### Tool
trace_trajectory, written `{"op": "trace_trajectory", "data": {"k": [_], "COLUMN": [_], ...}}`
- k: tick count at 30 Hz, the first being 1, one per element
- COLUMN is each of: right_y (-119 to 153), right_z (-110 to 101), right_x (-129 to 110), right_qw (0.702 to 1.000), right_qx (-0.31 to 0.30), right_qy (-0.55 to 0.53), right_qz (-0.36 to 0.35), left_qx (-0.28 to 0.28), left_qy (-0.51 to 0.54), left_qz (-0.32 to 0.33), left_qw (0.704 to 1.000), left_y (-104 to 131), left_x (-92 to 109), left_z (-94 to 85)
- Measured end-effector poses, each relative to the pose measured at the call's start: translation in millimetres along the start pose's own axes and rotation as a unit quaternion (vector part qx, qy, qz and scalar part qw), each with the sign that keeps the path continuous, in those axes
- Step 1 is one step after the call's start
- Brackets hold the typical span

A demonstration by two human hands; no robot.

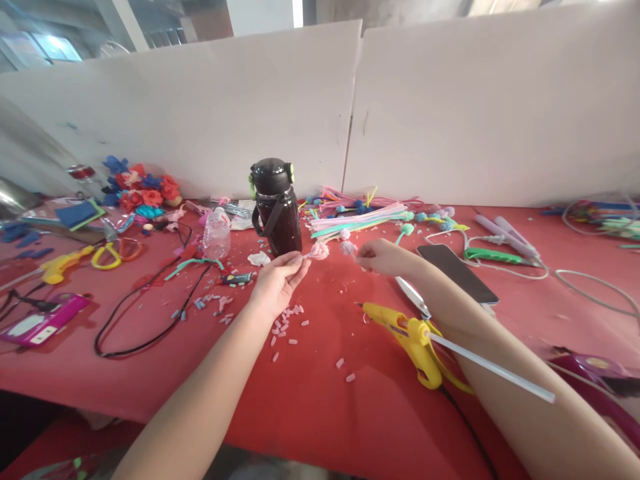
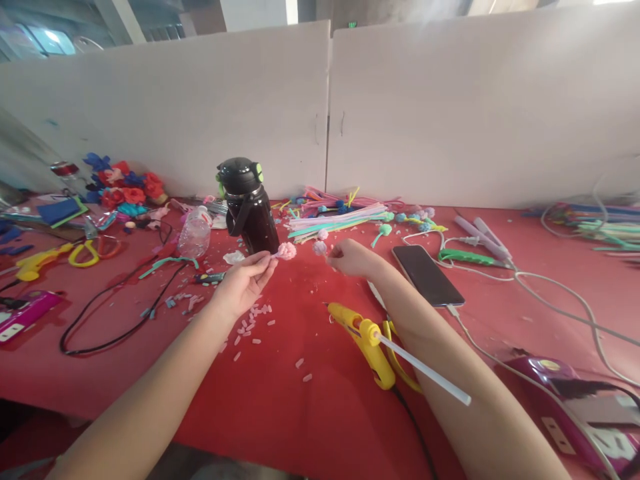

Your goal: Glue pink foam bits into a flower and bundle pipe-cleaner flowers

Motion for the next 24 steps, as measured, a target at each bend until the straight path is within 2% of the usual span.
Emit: {"op": "trace_trajectory", "data": {"k": [7, 11, 17, 20, 24], "right_y": [-12.2, -15.5, -17.9, -22.9, -26.4], "right_z": [7.5, -2.1, -38.5, -39.2, -28.5], "right_x": [1.0, 6.6, 44.9, 63.1, 77.2], "right_qw": [0.996, 0.993, 0.962, 0.956, 0.958], "right_qx": [0.034, 0.041, 0.156, 0.165, 0.161], "right_qy": [0.07, 0.097, 0.179, 0.193, 0.189], "right_qz": [0.034, 0.056, 0.133, 0.146, 0.146], "left_qx": [-0.004, -0.001, -0.016, -0.031, -0.051], "left_qy": [-0.014, 0.009, -0.002, -0.028, -0.06], "left_qz": [0.024, 0.039, 0.025, 0.016, 0.017], "left_qw": [1.0, 0.999, 1.0, 0.999, 0.997], "left_y": [0.9, -0.8, -0.7, 1.6, 3.3], "left_x": [2.8, 1.4, -1.6, -1.7, -2.4], "left_z": [-0.5, -1.3, -1.5, 1.4, 10.4]}}
Point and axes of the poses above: each hand's wrist, its own y-axis away from the middle knuckle, its own z-axis out of the palm, x = y × z, the point moved 1 cm from there along -y, towards the middle knuckle, and after that the axes turned 5 degrees about y, right-handed, at the moved point
